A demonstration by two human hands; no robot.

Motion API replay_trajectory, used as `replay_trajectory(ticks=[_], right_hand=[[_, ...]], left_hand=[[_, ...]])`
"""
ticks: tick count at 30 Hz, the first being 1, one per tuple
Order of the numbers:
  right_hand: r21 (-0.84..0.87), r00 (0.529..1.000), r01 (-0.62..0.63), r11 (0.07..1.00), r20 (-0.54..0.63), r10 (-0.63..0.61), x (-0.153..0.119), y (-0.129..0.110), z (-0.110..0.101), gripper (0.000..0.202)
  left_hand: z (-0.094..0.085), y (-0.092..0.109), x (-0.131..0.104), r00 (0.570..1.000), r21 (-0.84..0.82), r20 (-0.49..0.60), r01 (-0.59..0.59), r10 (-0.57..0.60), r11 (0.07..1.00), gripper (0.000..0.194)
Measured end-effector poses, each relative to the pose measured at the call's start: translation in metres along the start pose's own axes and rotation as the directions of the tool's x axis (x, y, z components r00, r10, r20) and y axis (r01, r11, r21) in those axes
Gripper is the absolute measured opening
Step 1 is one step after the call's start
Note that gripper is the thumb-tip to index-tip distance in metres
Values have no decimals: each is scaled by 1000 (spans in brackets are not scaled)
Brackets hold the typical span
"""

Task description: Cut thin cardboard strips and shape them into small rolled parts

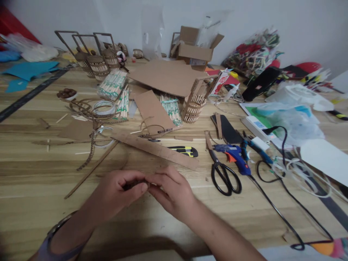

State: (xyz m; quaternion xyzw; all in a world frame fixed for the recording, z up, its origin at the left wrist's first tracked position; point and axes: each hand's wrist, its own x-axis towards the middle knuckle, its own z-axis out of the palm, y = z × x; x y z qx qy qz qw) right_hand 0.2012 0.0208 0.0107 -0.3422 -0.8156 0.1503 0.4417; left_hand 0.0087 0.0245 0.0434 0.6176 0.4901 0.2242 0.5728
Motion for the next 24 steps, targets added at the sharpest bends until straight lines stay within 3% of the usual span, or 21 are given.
replay_trajectory(ticks=[3,9,13,19,24], right_hand=[[34,1000,-24,999,13,24,4,-1,-3,13],[21,998,-50,999,28,49,5,2,-5,10],[-50,998,-25,998,49,28,3,3,-2,13],[-292,991,82,953,130,-46,0,3,1,19],[-326,978,166,931,174,-113,-3,3,3,18]], left_hand=[[-5,-3,2,996,-53,85,-1,6,999,31],[-9,1,0,999,32,51,4,-6,999,33],[-6,6,0,999,128,-32,8,-4,992,33],[4,0,3,993,190,-116,18,4,982,21],[14,-5,3,974,295,-225,64,4,953,19]])
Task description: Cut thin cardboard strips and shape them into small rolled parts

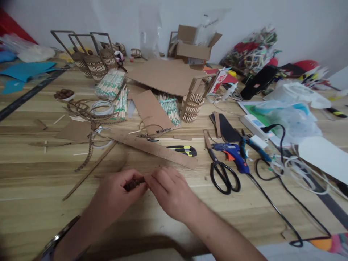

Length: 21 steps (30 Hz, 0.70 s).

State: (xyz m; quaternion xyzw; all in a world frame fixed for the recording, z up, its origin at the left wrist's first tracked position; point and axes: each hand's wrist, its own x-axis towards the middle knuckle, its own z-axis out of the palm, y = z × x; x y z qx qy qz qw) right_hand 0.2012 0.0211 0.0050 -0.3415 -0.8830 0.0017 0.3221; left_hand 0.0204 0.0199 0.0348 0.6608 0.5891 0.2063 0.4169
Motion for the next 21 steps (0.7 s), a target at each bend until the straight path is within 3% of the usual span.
replay_trajectory(ticks=[4,9,15,21], right_hand=[[44,999,-29,999,-36,31,0,-1,2,16],[251,986,-105,962,-98,133,1,-1,0,18],[401,975,-137,906,-105,194,6,1,-7,14],[457,974,-144,878,-90,207,8,2,-8,13]], left_hand=[[0,2,-1,999,60,-2,-37,37,997,18],[-8,1,0,989,-132,104,-87,101,987,22],[-14,-5,3,951,-363,295,27,87,931,33],[-19,-3,5,946,-344,322,87,31,935,24]])
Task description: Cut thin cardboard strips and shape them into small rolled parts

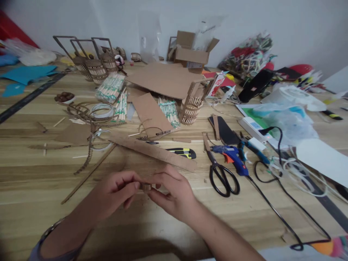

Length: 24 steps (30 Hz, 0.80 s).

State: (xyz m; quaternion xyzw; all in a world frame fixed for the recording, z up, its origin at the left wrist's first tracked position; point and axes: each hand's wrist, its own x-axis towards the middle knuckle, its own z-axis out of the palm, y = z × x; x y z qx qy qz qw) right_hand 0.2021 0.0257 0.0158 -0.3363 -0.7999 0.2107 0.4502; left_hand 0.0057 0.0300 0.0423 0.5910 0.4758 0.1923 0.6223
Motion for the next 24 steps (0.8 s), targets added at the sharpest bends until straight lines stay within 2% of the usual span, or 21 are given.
replay_trajectory(ticks=[7,12,17,21,24], right_hand=[[-36,999,18,999,48,-16,0,3,-1,8],[-190,985,97,977,157,-67,-1,4,-1,16],[-353,971,181,918,212,-110,-2,1,1,23],[-350,978,162,922,178,-105,-5,3,5,20],[-292,992,109,950,99,-83,-8,6,7,17]], left_hand=[[1,4,-2,999,99,-52,2,3,995,22],[6,4,-3,988,287,-139,-25,68,958,23],[15,3,1,972,434,-230,58,49,899,16],[17,3,1,974,442,-220,46,59,896,17],[15,2,-1,981,340,-177,-13,78,940,17]])
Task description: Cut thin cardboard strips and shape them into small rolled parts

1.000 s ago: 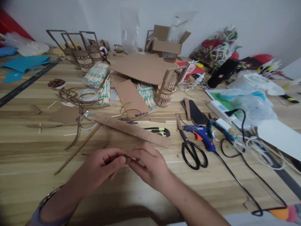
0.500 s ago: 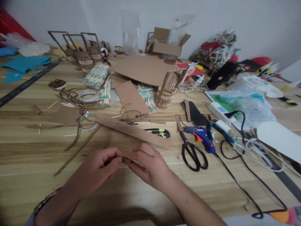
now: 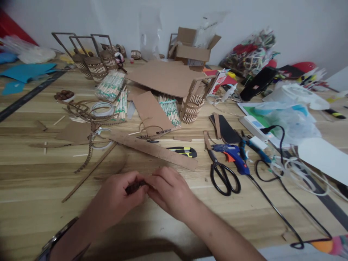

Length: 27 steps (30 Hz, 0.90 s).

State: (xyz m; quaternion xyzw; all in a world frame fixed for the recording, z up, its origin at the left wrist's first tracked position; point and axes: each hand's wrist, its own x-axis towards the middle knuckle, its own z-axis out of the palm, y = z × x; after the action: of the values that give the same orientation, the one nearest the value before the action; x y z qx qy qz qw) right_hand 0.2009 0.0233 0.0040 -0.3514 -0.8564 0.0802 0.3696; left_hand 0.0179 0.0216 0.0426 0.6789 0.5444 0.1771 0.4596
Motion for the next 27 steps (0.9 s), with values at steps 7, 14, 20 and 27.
replay_trajectory(ticks=[7,14,20,27], right_hand=[[98,998,41,994,-60,-35,0,0,-3,16],[66,996,76,995,-48,-73,5,-1,-9,15],[181,996,32,983,-82,-17,6,-4,-13,11],[242,995,-5,970,-96,29,7,-5,-15,11]], left_hand=[[-9,-8,1,981,-265,195,47,6,963,24],[-16,-9,2,979,-180,198,77,-40,981,29],[-20,-11,-1,972,-239,236,72,-14,968,27],[-20,-15,0,966,-319,257,71,14,945,28]])
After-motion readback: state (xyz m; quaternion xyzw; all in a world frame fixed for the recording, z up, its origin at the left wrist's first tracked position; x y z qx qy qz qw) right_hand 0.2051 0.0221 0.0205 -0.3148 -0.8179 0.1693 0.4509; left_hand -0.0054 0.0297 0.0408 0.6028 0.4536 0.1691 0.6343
